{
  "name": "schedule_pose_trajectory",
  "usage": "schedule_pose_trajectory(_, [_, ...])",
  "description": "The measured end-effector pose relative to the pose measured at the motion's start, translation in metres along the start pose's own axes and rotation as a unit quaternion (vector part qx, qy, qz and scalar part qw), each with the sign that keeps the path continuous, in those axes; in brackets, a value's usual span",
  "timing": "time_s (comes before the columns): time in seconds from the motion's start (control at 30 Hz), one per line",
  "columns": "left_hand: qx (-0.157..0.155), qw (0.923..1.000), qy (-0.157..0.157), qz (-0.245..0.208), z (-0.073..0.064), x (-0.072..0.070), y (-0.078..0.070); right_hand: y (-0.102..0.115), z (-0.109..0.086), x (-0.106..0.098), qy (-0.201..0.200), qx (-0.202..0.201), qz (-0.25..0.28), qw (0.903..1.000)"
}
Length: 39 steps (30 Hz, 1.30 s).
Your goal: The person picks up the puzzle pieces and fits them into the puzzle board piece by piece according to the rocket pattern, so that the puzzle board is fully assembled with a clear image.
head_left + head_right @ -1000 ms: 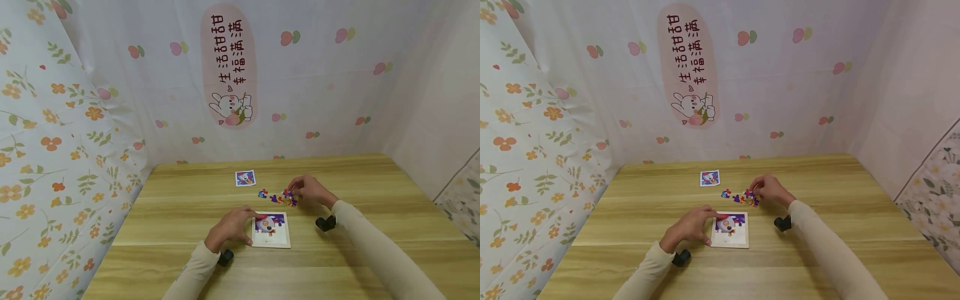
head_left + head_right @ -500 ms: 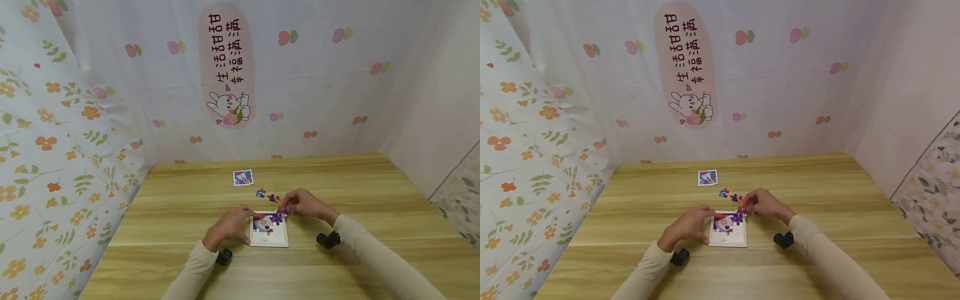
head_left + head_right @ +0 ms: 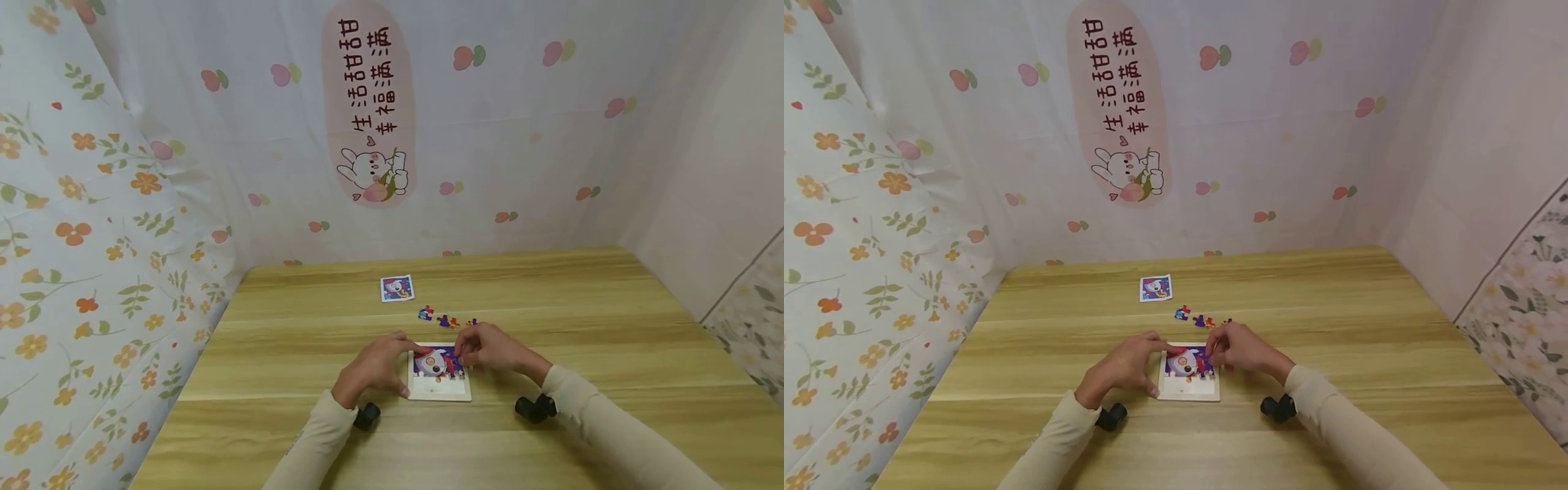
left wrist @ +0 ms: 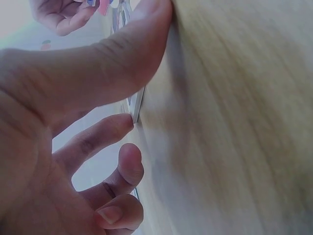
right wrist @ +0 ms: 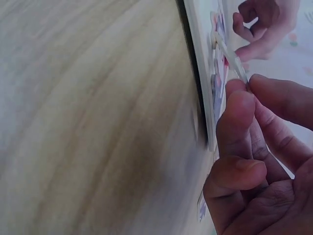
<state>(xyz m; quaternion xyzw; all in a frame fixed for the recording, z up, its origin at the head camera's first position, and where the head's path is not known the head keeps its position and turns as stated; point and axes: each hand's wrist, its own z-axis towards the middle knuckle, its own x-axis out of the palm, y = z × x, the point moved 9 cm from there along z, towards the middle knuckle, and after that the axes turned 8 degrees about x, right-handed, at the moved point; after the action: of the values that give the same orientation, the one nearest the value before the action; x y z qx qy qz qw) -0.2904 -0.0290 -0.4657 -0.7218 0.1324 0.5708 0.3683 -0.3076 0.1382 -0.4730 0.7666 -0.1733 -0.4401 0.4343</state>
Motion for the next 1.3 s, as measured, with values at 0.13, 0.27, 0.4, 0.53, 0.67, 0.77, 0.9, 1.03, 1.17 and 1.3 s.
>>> schedule_pose_trajectory(0.13, [0.000, 1.0000, -0.002, -0.002, 0.000, 0.000, -0.001, -0.001, -0.002, 0.002, -0.015, 0.005, -0.009, 0.9998])
schedule_pose_trajectory(0.27, [-0.005, 1.0000, 0.001, -0.001, 0.000, 0.000, -0.001, -0.003, -0.002, 0.001, -0.042, 0.017, -0.019, 0.9988])
schedule_pose_trajectory(0.4, [-0.009, 0.9999, 0.004, 0.000, 0.000, 0.000, 0.000, -0.005, -0.002, 0.002, -0.066, 0.030, -0.021, 0.9972])
schedule_pose_trajectory(0.53, [-0.009, 0.9999, 0.005, 0.001, 0.000, 0.000, -0.001, -0.004, -0.003, 0.002, -0.084, 0.037, -0.025, 0.9954])
schedule_pose_trajectory(0.67, [-0.003, 1.0000, 0.003, 0.006, -0.001, -0.002, -0.002, -0.002, -0.004, 0.001, -0.095, 0.045, -0.031, 0.9940])
schedule_pose_trajectory(0.77, [0.001, 1.0000, 0.003, 0.007, -0.001, -0.002, -0.003, 0.000, -0.005, 0.001, -0.096, 0.047, -0.033, 0.9937])
schedule_pose_trajectory(0.9, [-0.001, 1.0000, 0.004, 0.006, -0.001, -0.002, -0.003, 0.001, -0.004, 0.000, -0.097, 0.046, -0.043, 0.9933])
schedule_pose_trajectory(1.03, [-0.002, 1.0000, 0.004, 0.009, 0.000, -0.001, -0.003, 0.002, -0.004, -0.001, -0.104, 0.043, -0.064, 0.9916])
schedule_pose_trajectory(1.17, [-0.001, 1.0000, 0.001, 0.009, 0.000, -0.002, -0.004, 0.008, -0.004, 0.000, -0.112, 0.015, -0.102, 0.9884])
schedule_pose_trajectory(1.3, [-0.003, 1.0000, 0.001, 0.003, 0.000, -0.001, -0.003, 0.024, -0.005, 0.008, -0.106, -0.051, -0.173, 0.9779])
